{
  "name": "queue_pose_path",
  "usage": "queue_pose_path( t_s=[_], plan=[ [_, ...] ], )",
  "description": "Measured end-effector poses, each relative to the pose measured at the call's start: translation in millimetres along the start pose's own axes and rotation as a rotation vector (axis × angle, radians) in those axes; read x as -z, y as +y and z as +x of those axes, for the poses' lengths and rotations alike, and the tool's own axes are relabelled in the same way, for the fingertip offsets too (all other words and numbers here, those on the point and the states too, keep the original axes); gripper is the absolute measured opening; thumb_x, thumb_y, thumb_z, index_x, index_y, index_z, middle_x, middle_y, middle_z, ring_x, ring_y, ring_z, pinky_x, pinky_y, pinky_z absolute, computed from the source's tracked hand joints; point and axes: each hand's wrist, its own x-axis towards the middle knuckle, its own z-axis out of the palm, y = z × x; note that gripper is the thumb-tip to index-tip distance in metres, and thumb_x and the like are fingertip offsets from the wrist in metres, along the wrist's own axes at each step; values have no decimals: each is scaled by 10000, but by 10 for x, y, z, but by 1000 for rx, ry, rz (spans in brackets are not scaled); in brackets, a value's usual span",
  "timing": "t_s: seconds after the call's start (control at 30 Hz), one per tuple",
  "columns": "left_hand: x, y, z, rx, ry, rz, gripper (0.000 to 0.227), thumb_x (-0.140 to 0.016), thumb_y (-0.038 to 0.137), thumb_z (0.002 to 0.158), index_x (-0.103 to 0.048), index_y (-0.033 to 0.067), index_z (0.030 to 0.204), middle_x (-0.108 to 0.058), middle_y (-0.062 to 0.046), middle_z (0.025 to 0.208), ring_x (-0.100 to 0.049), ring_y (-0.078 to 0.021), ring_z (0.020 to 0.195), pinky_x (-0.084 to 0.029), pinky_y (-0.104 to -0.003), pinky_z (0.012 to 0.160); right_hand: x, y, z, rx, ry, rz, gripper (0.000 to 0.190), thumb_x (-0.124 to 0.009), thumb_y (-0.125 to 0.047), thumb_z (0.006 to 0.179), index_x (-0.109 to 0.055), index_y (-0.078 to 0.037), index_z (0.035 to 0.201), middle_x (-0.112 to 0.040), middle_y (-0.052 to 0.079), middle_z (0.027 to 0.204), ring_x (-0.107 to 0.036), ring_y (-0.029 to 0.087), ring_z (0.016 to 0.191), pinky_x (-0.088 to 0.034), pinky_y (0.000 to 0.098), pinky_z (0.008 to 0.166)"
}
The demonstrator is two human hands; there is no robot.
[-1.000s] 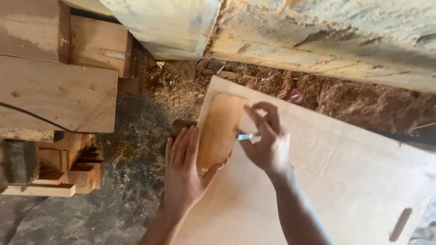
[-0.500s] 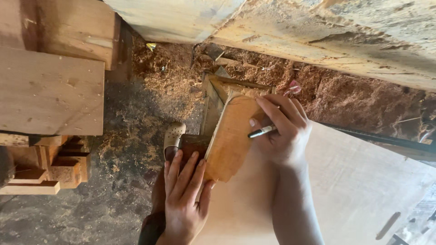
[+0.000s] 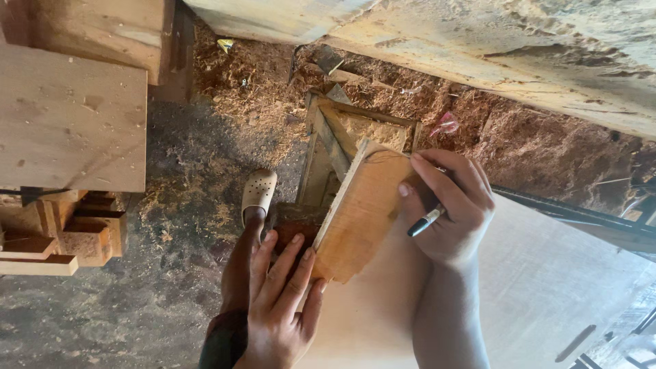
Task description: The person traces a small wooden template onto several larger wooden boards using a black marker, handling each board individually and placing them on a stack.
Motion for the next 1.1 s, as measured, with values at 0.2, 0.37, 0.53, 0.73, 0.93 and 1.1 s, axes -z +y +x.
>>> queue_pose_path(
  t_s=[0.2,0.37,0.53,0.73,0.93,1.1],
  plan=[
    [-4,-20,5,-20,23,-7,437,-760,121,865,-670,-24,1268,-595,-198,1401,-452,-493,1405,-409,-576,1148,30,-41,24,-8,-13,1,320,-814,-40,835,-750,-12,1147,-716,147,1161,-705,262,973,-557,328,841],
    [-8,-25,14,-24,29,-2,443,-766,118,854,-673,-26,1262,-597,-196,1395,-456,-496,1399,-404,-584,1148,42,-68,34,-29,-31,8,294,-809,-48,862,-745,6,1144,-716,154,1147,-705,271,984,-552,326,837],
    [-5,5,9,0,26,-1,444,-773,120,846,-681,-16,1259,-606,-192,1394,-463,-490,1401,-414,-557,1153,41,-68,21,-51,-2,16,284,-791,-10,882,-741,10,1161,-727,156,1175,-721,268,1013,-570,331,875],
    [2,19,27,3,30,32,430,-775,124,842,-691,-14,1240,-613,-187,1385,-465,-474,1405,-417,-547,1155,31,-73,18,-49,15,23,295,-811,28,851,-744,11,1138,-729,154,1150,-718,270,1005,-571,331,869],
    [-14,-11,-7,6,39,19,426,-790,133,833,-698,-17,1220,-625,-199,1367,-463,-471,1403,-419,-550,1156,21,-59,14,-56,18,36,290,-834,11,859,-753,9,1137,-730,150,1145,-719,255,1004,-571,321,857],
    [-21,-39,-51,25,55,2,395,-783,103,828,-712,-2,1202,-643,-202,1351,-485,-456,1402,-425,-536,1168,32,-66,4,-69,10,29,290,-831,2,871,-757,7,1151,-731,148,1148,-719,249,999,-570,315,851]
  ],
)
